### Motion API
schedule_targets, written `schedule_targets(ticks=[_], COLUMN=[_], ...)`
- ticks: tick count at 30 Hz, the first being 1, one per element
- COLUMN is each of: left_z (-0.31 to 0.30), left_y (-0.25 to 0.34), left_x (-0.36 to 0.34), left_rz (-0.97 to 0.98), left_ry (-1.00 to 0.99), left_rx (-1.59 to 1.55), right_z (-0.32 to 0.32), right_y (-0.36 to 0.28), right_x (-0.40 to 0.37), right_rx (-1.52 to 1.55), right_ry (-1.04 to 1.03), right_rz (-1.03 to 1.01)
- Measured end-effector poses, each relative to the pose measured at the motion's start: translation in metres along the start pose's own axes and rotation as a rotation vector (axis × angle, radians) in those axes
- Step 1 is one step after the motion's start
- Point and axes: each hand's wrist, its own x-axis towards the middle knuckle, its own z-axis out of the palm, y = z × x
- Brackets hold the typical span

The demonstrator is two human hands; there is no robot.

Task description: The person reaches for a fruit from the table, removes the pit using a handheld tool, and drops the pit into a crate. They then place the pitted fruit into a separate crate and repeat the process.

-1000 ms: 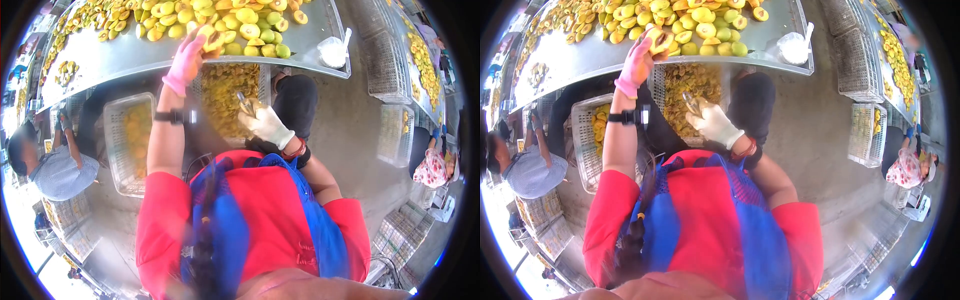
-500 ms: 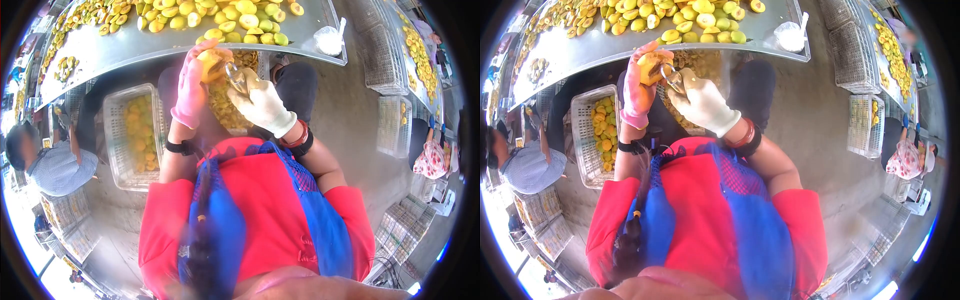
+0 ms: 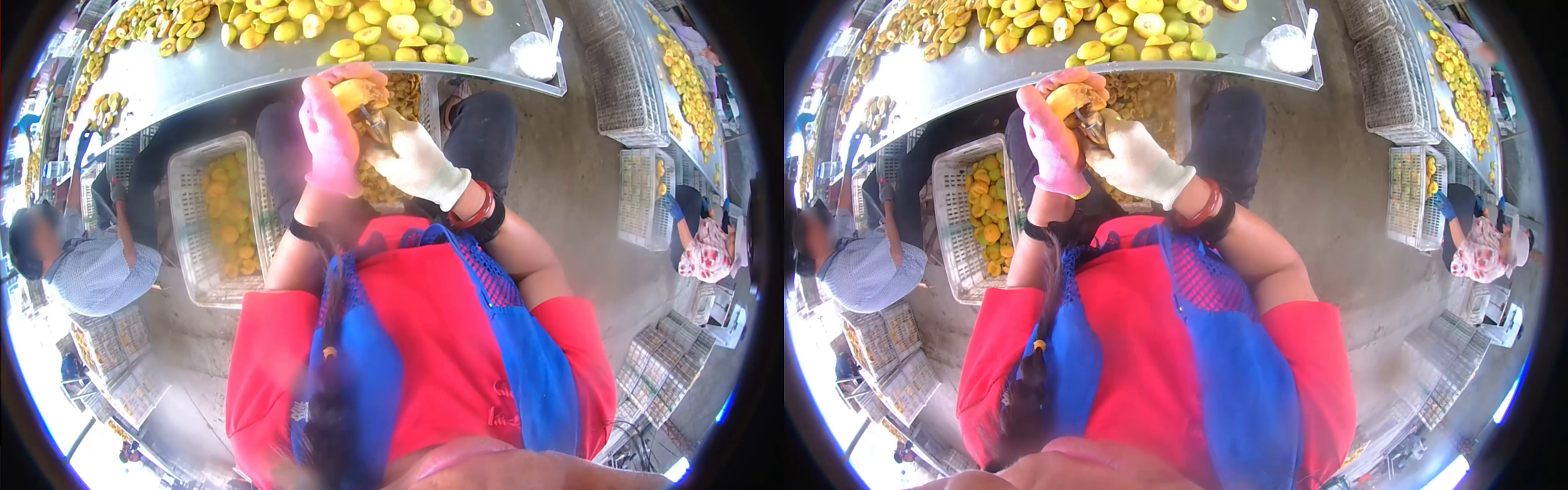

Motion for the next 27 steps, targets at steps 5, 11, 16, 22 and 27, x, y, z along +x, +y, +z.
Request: schedule_targets(ticks=[5, 11, 16, 22, 27], left_z=[-0.004, -0.004, 0.003, -0.011, -0.01], left_y=[-0.016, -0.01, -0.006, -0.018, -0.019], left_x=[0.005, 0.004, -0.001, 0.007, 0.01], left_rz=[0.063, -0.024, -0.1, -0.222, -0.302], left_ry=[-0.004, -0.003, -0.03, -0.172, -0.139], left_rx=[0.153, 0.2, 0.166, 0.07, -0.008], right_z=[0.0, -0.011, 0.01, -0.022, -0.015], right_y=[0.009, 0.002, 0.017, -0.008, 0.008], right_x=[-0.004, -0.002, -0.004, -0.005, -0.011], right_rx=[0.01, 0.227, 0.288, 0.918, 1.053], right_ry=[-0.073, -0.215, -0.104, -0.509, -0.509], right_rz=[0.071, 0.276, -0.016, 0.656, 0.616])
